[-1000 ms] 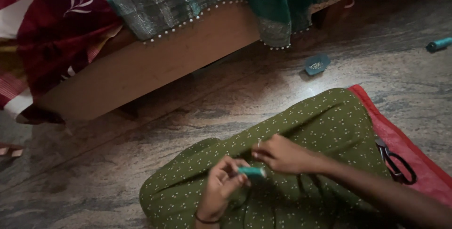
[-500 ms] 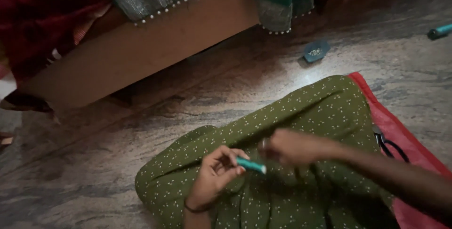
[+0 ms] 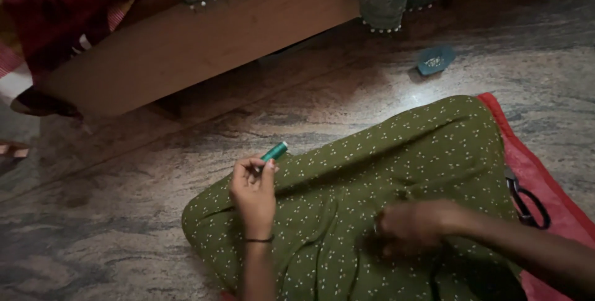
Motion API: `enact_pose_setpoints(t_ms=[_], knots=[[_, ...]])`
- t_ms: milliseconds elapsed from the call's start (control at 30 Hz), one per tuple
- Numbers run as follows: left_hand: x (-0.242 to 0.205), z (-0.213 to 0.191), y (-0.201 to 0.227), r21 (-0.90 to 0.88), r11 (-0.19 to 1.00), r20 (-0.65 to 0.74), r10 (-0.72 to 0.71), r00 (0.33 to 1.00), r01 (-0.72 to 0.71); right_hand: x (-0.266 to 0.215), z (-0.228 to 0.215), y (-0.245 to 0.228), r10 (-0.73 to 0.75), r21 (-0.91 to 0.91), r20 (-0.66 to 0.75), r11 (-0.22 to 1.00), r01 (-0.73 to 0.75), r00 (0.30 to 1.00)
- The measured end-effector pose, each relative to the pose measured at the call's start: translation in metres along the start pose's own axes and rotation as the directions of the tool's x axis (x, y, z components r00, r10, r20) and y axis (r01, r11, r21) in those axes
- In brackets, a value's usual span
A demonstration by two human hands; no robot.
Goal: Trimming loose threads and inspecting the finishing of a green garment with a spool of thread.
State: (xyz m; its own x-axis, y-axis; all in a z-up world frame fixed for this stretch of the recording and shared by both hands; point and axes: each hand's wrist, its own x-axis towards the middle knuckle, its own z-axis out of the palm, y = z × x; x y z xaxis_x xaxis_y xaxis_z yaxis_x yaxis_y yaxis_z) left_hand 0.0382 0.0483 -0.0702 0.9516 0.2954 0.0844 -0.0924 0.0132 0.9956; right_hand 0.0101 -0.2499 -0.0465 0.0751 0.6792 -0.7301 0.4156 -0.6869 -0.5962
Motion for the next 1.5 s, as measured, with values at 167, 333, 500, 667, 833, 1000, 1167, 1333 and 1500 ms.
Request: enact_pose_setpoints(t_ms=[167, 333, 500, 667, 833, 1000, 1167, 1333, 1500], knots=[[-0.008, 0.008, 0.014, -0.099, 0.994, 0.102, -0.034, 0.994, 0.044, -0.001, -0.045, -0.004, 0.210, 0.234, -0.795, 0.972, -0.031, 0.569], [-0.024, 0.037, 0.030, -0.451, 0.859, 0.208, -0.164, 0.964, 0.243, 0.012, -0.076, -0.041, 0.141, 0.305, -0.946, 0.698, 0.649, 0.293], [-0.021, 0.031, 0.034, -0.394, 0.898, 0.147, -0.151, 0.978, 0.197, 0.054, -0.050, -0.018, 0.086, 0.625, -0.762, 0.356, 0.695, 0.642], [-0.025, 0.033, 0.051, 0.349, 0.923, 0.227, -0.252, 0.941, 0.163, 0.007, -0.062, -0.052, 0.171, 0.321, -0.783, 0.934, 0.154, 0.598], [-0.034, 0.031, 0.032, -0.103, 0.975, 0.537, -0.112, 0.836, 0.197, 0.021, -0.080, -0.011, 0.172, 0.321, -0.829, 0.926, 0.201, 0.532], [-0.032, 0.023, 0.029, -0.318, 0.919, 0.465, -0.064, 0.883, 0.234, 0.028, -0.039, -0.015, 0.028, 0.255, -0.836, 0.904, 0.343, 0.547], [-0.041, 0.017, 0.032, -0.182, 0.958, 0.384, -0.139, 0.913, 0.222, 0.007, -0.030, -0.062, -0.041, 0.216, -0.814, 0.904, 0.368, 0.579], [-0.041, 0.018, 0.030, 0.076, 0.955, 0.513, -0.284, 0.810, 0.287, -0.002, -0.055, -0.047, 0.054, 0.215, -0.879, 0.932, 0.293, 0.475], [-0.042, 0.015, 0.011, -0.336, 0.863, 0.605, -0.109, 0.789, 0.377, 0.016, -0.054, -0.019, 0.223, 0.391, -0.841, 0.880, 0.269, 0.492]])
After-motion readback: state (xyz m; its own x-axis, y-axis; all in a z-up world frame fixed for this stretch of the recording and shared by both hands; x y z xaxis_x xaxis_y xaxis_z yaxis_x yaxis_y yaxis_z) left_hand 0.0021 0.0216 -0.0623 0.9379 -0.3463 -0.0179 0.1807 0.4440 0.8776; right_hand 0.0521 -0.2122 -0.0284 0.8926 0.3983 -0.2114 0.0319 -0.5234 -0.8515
